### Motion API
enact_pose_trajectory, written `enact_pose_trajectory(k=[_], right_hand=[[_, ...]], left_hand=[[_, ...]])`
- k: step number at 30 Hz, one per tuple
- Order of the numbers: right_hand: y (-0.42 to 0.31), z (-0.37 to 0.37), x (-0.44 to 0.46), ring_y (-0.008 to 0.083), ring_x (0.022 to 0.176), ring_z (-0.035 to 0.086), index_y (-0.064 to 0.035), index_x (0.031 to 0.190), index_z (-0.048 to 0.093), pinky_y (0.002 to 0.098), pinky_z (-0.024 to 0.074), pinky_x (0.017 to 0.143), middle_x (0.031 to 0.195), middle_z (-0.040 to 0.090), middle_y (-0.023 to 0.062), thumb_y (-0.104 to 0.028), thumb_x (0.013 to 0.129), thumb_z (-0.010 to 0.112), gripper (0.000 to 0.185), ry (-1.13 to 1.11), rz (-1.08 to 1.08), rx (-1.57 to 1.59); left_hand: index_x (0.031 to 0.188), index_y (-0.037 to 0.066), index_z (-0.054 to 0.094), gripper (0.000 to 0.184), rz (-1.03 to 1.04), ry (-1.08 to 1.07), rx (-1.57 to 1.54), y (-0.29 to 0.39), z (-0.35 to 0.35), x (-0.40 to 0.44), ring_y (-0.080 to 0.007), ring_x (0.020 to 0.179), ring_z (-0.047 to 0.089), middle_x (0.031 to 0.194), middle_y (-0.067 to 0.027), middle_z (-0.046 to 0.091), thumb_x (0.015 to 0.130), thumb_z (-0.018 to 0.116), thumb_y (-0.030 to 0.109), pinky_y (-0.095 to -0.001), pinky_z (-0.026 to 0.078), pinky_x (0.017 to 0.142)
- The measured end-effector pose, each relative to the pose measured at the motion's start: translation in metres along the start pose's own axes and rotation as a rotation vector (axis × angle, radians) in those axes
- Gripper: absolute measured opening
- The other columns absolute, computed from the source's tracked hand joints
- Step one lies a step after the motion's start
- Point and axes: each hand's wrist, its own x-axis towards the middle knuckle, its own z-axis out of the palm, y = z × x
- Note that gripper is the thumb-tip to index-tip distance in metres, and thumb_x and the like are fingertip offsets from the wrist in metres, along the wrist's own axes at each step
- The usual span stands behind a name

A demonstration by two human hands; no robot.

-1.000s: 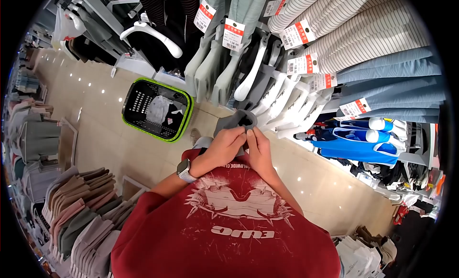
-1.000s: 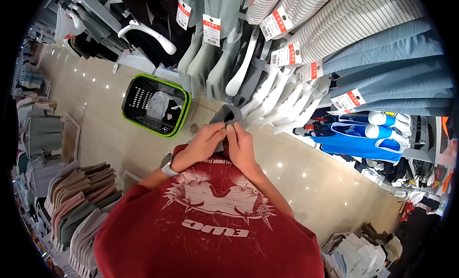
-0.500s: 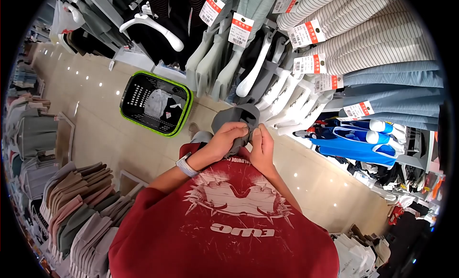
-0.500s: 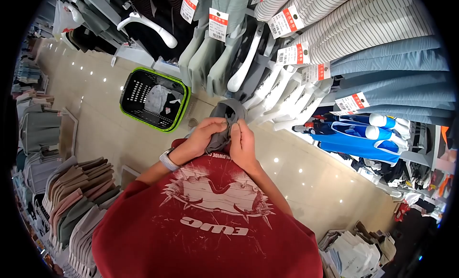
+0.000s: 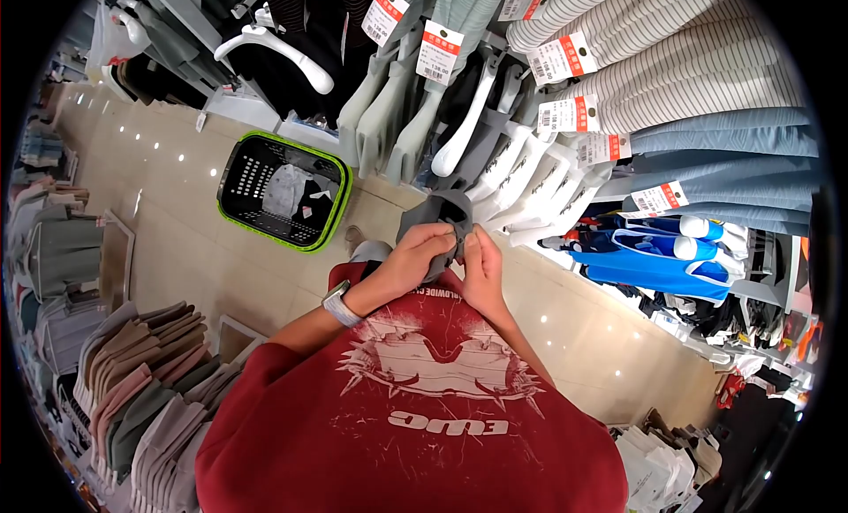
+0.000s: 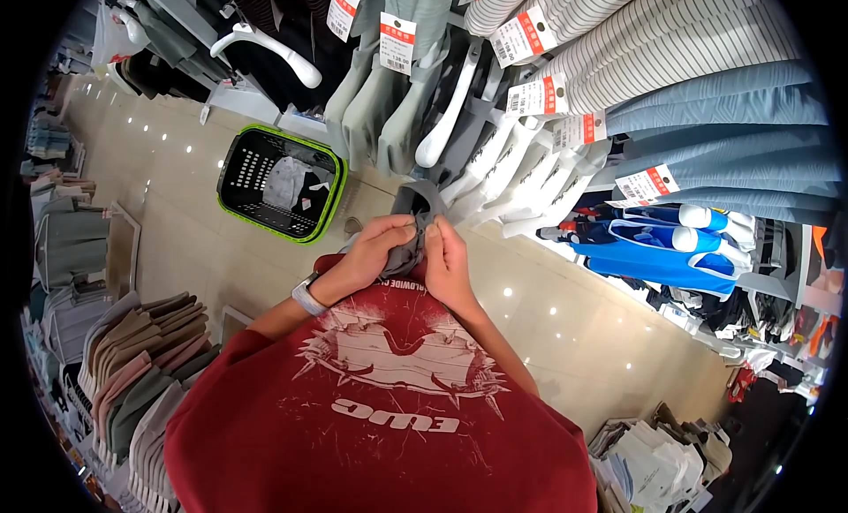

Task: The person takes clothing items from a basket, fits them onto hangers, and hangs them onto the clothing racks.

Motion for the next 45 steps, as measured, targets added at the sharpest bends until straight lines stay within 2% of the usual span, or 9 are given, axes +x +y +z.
enact_pose_trajectory(k=[15, 19, 23, 25, 30, 32, 35, 41, 45], right_hand=[[0.005, -0.006, -0.001, 0.0060, 0.062, 0.039, -0.0033, 0.073, 0.044, 0.0229, 0.0352, 0.057, 0.063, 0.041, -0.0021, -0.013, 0.097, 0.044, 0.026, 0.138, -0.084, -0.078], [0.012, -0.019, 0.009, 0.0123, 0.063, 0.046, -0.0033, 0.073, 0.048, 0.0271, 0.0410, 0.065, 0.065, 0.049, 0.0034, -0.016, 0.098, 0.043, 0.028, 0.264, -0.027, 0.326], [0.012, -0.013, 0.004, 0.0130, 0.060, 0.048, -0.0033, 0.071, 0.049, 0.0261, 0.0411, 0.060, 0.067, 0.052, 0.0062, -0.018, 0.097, 0.043, 0.030, 0.160, 0.048, 0.394], [0.004, -0.010, 0.001, 0.0133, 0.054, 0.046, -0.0038, 0.070, 0.048, 0.0271, 0.0388, 0.052, 0.065, 0.051, 0.0064, -0.019, 0.097, 0.044, 0.032, -0.063, 0.360, 0.559], [0.018, -0.001, 0.003, 0.0079, 0.048, 0.037, -0.0050, 0.063, 0.044, 0.0233, 0.0300, 0.046, 0.058, 0.045, 0.0003, -0.022, 0.098, 0.047, 0.039, -0.196, 0.357, 0.350], [0.018, -0.001, 0.001, 0.0075, 0.049, 0.038, -0.0045, 0.064, 0.046, 0.0233, 0.0299, 0.046, 0.058, 0.044, -0.0004, -0.022, 0.098, 0.047, 0.038, -0.167, 0.291, 0.235], [0.018, -0.003, -0.001, 0.0064, 0.050, 0.040, -0.0031, 0.067, 0.050, 0.0231, 0.0300, 0.046, 0.056, 0.045, -0.0018, -0.022, 0.098, 0.049, 0.036, -0.092, 0.184, 0.072], [0.014, -0.006, -0.007, 0.0060, 0.050, 0.040, -0.0033, 0.067, 0.051, 0.0226, 0.0314, 0.047, 0.057, 0.047, -0.0018, -0.022, 0.097, 0.051, 0.036, 0.022, 0.072, 0.082], [0.008, -0.005, -0.013, 0.0068, 0.055, 0.043, -0.0020, 0.071, 0.052, 0.0225, 0.0341, 0.051, 0.061, 0.049, 0.0003, -0.021, 0.098, 0.050, 0.033, -0.043, 0.137, 0.182]], left_hand=[[0.086, 0.001, 0.057, 0.019, 0.027, 0.022, 0.107, 0.002, -0.005, 0.004, -0.0026, 0.068, 0.043, 0.075, 0.0054, 0.051, 0.092, 0.049, 0.016, -0.0188, 0.035, 0.060], [0.080, 0.003, 0.056, 0.019, 0.064, 0.093, -0.005, 0.015, -0.015, -0.002, -0.0022, 0.062, 0.039, 0.070, 0.0069, 0.048, 0.093, 0.048, 0.014, -0.0196, 0.031, 0.053], [0.091, 0.000, 0.061, 0.018, -0.032, 0.144, -0.149, 0.007, -0.016, -0.008, -0.0010, 0.070, 0.046, 0.080, 0.0055, 0.057, 0.093, 0.050, 0.014, -0.0169, 0.037, 0.061], [0.098, -0.002, 0.061, 0.019, -0.060, 0.197, -0.074, 0.000, -0.014, -0.010, -0.0026, 0.078, 0.049, 0.087, 0.0023, 0.058, 0.092, 0.054, 0.015, -0.0180, 0.040, 0.068], [0.113, -0.003, 0.058, 0.029, -0.139, -0.139, 0.070, 0.006, -0.030, -0.008, -0.0085, 0.096, 0.053, 0.102, -0.0048, 0.059, 0.091, 0.057, 0.015, -0.0227, 0.042, 0.086], [0.103, -0.002, 0.060, 0.021, -0.076, 0.238, -0.034, 0.002, -0.019, -0.016, -0.0074, 0.090, 0.052, 0.097, -0.0029, 0.060, 0.092, 0.054, 0.014, -0.0221, 0.042, 0.079], [0.092, -0.001, 0.062, 0.019, 0.048, 0.369, -0.158, 0.000, -0.019, -0.016, -0.0083, 0.082, 0.053, 0.089, -0.0006, 0.061, 0.091, 0.056, 0.017, -0.0237, 0.042, 0.072], [0.081, 0.001, 0.063, 0.019, 0.197, 0.021, 0.675, 0.031, -0.019, -0.015, -0.0152, 0.059, 0.054, 0.066, -0.0064, 0.059, 0.083, 0.065, 0.020, -0.0292, 0.043, 0.059], [0.080, -0.002, 0.059, 0.018, 0.249, -0.053, 0.697, 0.016, -0.019, -0.008, -0.0091, 0.060, 0.045, 0.066, -0.0057, 0.053, 0.084, 0.065, 0.014, -0.0262, 0.037, 0.055]])
